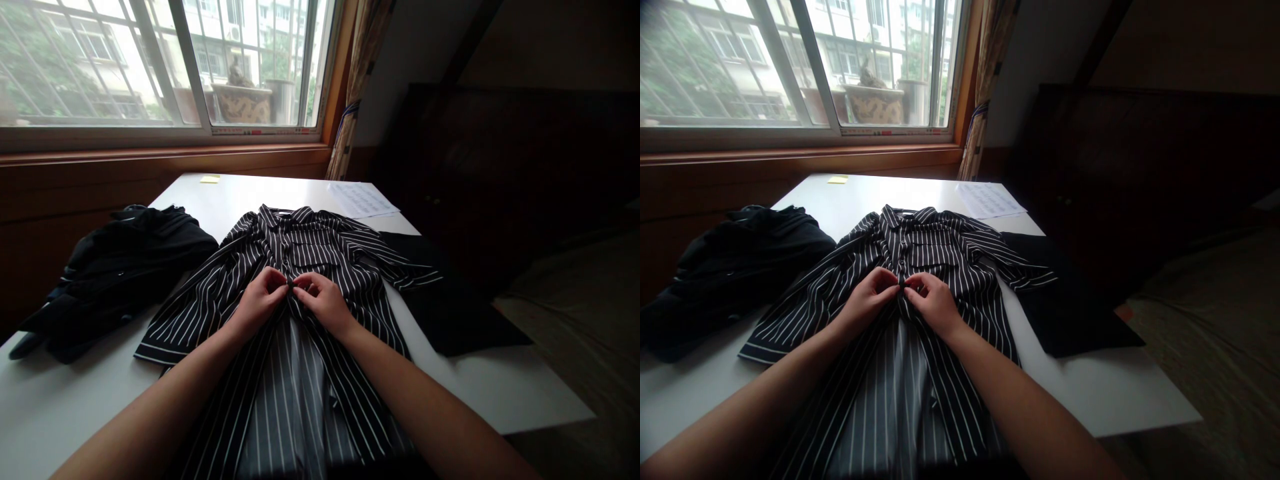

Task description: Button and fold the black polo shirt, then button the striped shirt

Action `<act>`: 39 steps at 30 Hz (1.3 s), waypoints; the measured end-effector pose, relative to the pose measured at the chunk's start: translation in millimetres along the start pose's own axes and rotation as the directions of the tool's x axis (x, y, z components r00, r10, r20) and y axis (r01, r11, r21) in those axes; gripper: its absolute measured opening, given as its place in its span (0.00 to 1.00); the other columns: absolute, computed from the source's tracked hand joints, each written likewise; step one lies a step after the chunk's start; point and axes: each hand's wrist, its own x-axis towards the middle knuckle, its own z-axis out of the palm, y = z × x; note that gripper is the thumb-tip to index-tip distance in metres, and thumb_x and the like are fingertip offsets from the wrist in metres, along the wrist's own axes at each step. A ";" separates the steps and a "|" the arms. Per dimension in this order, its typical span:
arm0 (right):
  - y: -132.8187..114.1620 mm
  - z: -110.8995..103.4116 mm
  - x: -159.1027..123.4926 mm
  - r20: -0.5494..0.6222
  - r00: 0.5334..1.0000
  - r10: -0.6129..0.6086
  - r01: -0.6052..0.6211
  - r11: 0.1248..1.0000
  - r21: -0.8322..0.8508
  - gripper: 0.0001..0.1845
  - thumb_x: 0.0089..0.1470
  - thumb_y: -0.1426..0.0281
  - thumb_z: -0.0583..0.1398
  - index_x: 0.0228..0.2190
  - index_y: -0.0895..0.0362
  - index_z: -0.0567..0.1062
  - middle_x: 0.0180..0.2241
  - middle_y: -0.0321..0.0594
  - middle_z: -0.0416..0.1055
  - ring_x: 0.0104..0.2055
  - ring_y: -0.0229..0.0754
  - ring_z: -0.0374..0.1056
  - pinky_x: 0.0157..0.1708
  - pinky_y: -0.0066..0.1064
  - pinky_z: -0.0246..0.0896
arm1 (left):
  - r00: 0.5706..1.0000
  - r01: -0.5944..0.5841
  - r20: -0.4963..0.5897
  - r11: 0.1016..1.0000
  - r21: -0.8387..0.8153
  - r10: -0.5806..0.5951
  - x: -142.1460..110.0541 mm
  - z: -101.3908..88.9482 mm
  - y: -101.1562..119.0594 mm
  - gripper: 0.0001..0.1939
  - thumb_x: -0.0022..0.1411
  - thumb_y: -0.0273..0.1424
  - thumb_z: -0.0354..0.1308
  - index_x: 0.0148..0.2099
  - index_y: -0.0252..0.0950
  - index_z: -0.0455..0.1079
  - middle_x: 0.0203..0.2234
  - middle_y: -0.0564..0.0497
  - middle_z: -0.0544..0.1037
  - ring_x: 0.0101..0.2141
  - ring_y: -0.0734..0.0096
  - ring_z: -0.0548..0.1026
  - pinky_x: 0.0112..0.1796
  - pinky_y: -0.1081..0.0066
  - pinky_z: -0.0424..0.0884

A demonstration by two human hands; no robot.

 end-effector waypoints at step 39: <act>-1.5 -1.7 0.3 0.024 0.998 -0.060 0.062 0.995 -0.081 0.09 0.60 0.64 0.59 0.36 0.54 0.79 0.37 0.40 0.76 0.38 0.41 0.71 0.37 0.32 0.65 | 1.000 0.004 0.006 0.998 -0.060 -0.004 -1.2 1.6 3.6 0.09 0.59 0.34 0.61 0.40 0.37 0.69 0.34 0.53 0.75 0.33 0.72 0.74 0.36 0.72 0.70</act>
